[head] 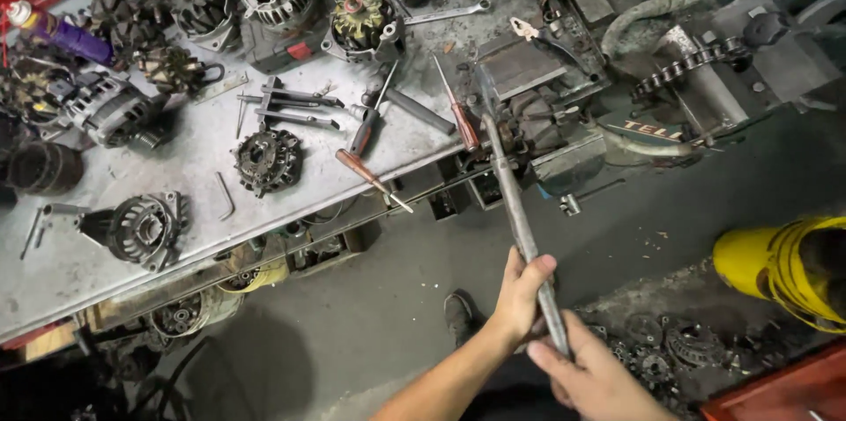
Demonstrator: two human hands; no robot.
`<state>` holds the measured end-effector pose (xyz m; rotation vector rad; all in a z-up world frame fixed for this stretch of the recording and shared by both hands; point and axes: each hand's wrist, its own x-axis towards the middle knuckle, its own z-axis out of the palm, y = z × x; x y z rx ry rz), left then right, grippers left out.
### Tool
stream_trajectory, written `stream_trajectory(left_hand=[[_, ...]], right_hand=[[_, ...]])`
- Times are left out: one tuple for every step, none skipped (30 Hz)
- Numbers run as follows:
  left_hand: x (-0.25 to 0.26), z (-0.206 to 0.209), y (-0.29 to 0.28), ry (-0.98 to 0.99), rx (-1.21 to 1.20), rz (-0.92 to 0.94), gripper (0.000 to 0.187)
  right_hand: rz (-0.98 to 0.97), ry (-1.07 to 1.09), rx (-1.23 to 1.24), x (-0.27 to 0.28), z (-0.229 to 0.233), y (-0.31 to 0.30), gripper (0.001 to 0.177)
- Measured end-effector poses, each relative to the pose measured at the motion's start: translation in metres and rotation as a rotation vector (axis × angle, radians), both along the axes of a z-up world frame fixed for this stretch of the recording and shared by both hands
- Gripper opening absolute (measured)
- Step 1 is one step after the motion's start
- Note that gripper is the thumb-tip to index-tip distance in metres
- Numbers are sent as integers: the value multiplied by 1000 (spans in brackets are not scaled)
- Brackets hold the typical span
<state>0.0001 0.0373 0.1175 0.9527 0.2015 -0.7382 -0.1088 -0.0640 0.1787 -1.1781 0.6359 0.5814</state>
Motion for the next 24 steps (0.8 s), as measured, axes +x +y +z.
stream_trajectory(left_hand=[[1, 7, -4, 5, 38, -4, 26], [3, 15, -9, 11, 75, -8, 28], [5, 28, -11, 13, 72, -10, 28], [7, 42, -13, 73, 37, -14, 29], [9, 55, -15, 133, 3, -13, 31], [7, 49, -17, 135, 1, -12, 31], [6, 44, -18, 133, 29, -3, 31], [6, 39, -20, 131, 56, 5, 31], [5, 28, -18, 133, 58, 15, 31], [4, 17, -16, 24, 98, 3, 30], [3, 7, -14, -84, 140, -10, 28], [5, 11, -13, -82, 144, -2, 28], [5, 17, -12, -94, 161, -16, 31], [5, 22, -10, -107, 177, -30, 33], [2, 11, -10, -106, 183, -20, 33], [0, 1, -10, -135, 142, -1, 31], [-1, -9, -9, -169, 99, 13, 29], [0, -8, -8, -173, 102, 18, 29], [0, -6, -8, -162, 94, 15, 28], [0, -5, -6, -150, 86, 12, 26], [-4, -10, -9, -148, 88, 24, 26], [-8, -15, -10, -144, 97, 51, 26], [-8, -21, -14, -146, 105, 80, 26], [-9, -9, -12, -150, 105, 95, 26]], right_hand=[[-5, -47, -45, 2, 9, -5, 27], [-10, -95, -90, 5, 19, -10, 28], [-13, -92, -94, 6, 25, -15, 28], [-30, -83, -88, 8, 32, -19, 25], [-43, -75, -81, 11, 37, -23, 23], [-41, -73, -83, 11, 43, -22, 23], [3, -63, -185, 13, 48, -20, 25], [46, -54, -287, 15, 53, -19, 27], [56, -54, -284, 9, 40, -17, 27], [104, -143, -386, 3, 27, -15, 31], [150, -233, -486, -3, 13, -12, 36], [159, -233, -480, 0, 12, -12, 36], [174, -233, -534, 0, 11, -10, 26], [189, -232, -587, 0, 10, -9, 18], [198, -237, -581, 0, 7, -9, 18], [221, -208, -569, -1, 4, -8, 23], [238, -182, -560, 0, 1, -7, 28], [242, -189, -557, -2, -14, -9, 28], [237, -238, -546, -5, -28, -11, 31], [231, -287, -535, -8, -42, -13, 34], [244, -288, -531, -10, -45, -15, 34], [271, -282, -569, -12, -48, -17, 34], [299, -283, -609, -10, -52, -20, 34], [312, -291, -608, -15, -66, -24, 34]])
